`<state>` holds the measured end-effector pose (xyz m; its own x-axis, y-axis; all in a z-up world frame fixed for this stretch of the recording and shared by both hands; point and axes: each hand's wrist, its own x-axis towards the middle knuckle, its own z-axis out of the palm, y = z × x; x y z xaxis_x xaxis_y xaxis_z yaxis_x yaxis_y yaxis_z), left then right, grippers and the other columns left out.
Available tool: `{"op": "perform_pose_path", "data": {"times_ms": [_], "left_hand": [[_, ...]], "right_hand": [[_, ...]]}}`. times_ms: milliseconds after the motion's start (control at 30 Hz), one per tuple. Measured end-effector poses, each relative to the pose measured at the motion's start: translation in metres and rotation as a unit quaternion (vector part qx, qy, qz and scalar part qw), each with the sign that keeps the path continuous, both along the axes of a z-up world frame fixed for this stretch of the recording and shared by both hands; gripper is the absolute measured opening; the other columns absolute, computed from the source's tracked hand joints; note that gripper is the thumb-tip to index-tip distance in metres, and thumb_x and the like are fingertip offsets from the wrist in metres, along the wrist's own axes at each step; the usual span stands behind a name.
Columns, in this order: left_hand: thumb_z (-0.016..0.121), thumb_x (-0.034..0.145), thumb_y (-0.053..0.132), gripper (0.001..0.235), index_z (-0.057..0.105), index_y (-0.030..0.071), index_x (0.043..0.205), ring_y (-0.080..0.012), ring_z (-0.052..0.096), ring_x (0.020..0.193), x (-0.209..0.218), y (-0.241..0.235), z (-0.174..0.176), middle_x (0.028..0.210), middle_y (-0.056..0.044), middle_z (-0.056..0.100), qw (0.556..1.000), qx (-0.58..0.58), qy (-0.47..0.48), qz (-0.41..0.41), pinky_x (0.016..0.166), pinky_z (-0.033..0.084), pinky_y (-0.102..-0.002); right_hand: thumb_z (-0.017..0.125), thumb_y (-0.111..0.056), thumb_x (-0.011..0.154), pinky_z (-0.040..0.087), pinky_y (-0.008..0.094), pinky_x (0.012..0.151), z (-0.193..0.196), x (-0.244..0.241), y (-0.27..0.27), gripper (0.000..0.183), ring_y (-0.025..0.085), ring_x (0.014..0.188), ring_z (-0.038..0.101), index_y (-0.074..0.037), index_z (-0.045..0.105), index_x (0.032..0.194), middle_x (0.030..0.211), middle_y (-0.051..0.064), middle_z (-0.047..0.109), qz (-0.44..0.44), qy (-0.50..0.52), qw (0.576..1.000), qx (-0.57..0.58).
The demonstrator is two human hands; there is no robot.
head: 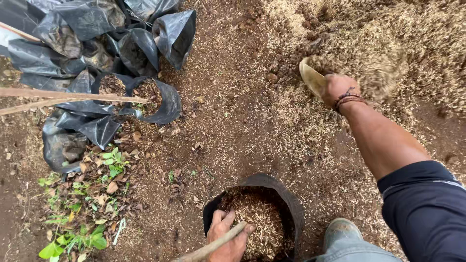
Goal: The person fills a black polybag with soil using a shovel and a wooden stick. They scoop soil from a large pile, pour it into the bag, and use the stick to compact and level the soil inside.
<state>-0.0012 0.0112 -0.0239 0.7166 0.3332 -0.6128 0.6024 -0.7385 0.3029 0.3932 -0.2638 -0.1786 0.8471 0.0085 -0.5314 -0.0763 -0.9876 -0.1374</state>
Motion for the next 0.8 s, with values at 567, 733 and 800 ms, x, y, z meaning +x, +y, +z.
{"op": "perform_pose_path", "data": {"times_ms": [567, 733, 800], "left_hand": [[0.082, 0.081, 0.042, 0.062, 0.066, -0.001, 0.122, -0.0344, 0.065, 0.093, -0.007, -0.003, 0.000, 0.114, -0.018, 0.054, 0.998, 0.004, -0.068, -0.001, 0.079, 0.056, -0.048], [0.084, 0.079, 0.045, 0.054, 0.071, 0.003, 0.110, -0.0395, 0.063, 0.097, -0.017, 0.001, -0.001, 0.112, -0.020, 0.056, 0.988, 0.022, -0.147, -0.039, 0.082, 0.054, -0.050], [0.084, 0.076, 0.043, 0.053, 0.070, 0.005, 0.109, -0.0402, 0.061, 0.099, -0.018, 0.003, -0.001, 0.113, -0.019, 0.056, 0.986, 0.023, -0.152, -0.065, 0.082, 0.053, -0.050]], "right_hand": [[0.030, -0.036, 0.113, 0.055, 0.032, 0.091, -0.010, -0.131, -0.140, 0.037, 0.010, 0.103, 0.067, -0.035, 0.064, 0.126, 0.116, -0.007, 0.071, 0.307, -0.078, 0.930, -0.184], [0.053, -0.047, 0.099, 0.048, 0.042, 0.107, 0.000, -0.172, -0.161, 0.033, 0.017, 0.124, 0.063, -0.033, 0.065, 0.127, 0.126, -0.004, 0.069, 0.275, -0.187, 0.929, -0.160], [0.065, -0.043, 0.093, 0.051, 0.043, 0.100, 0.016, -0.199, -0.162, 0.044, 0.025, 0.118, 0.062, -0.032, 0.064, 0.136, 0.124, 0.004, 0.068, 0.194, -0.216, 0.955, -0.067]]}}
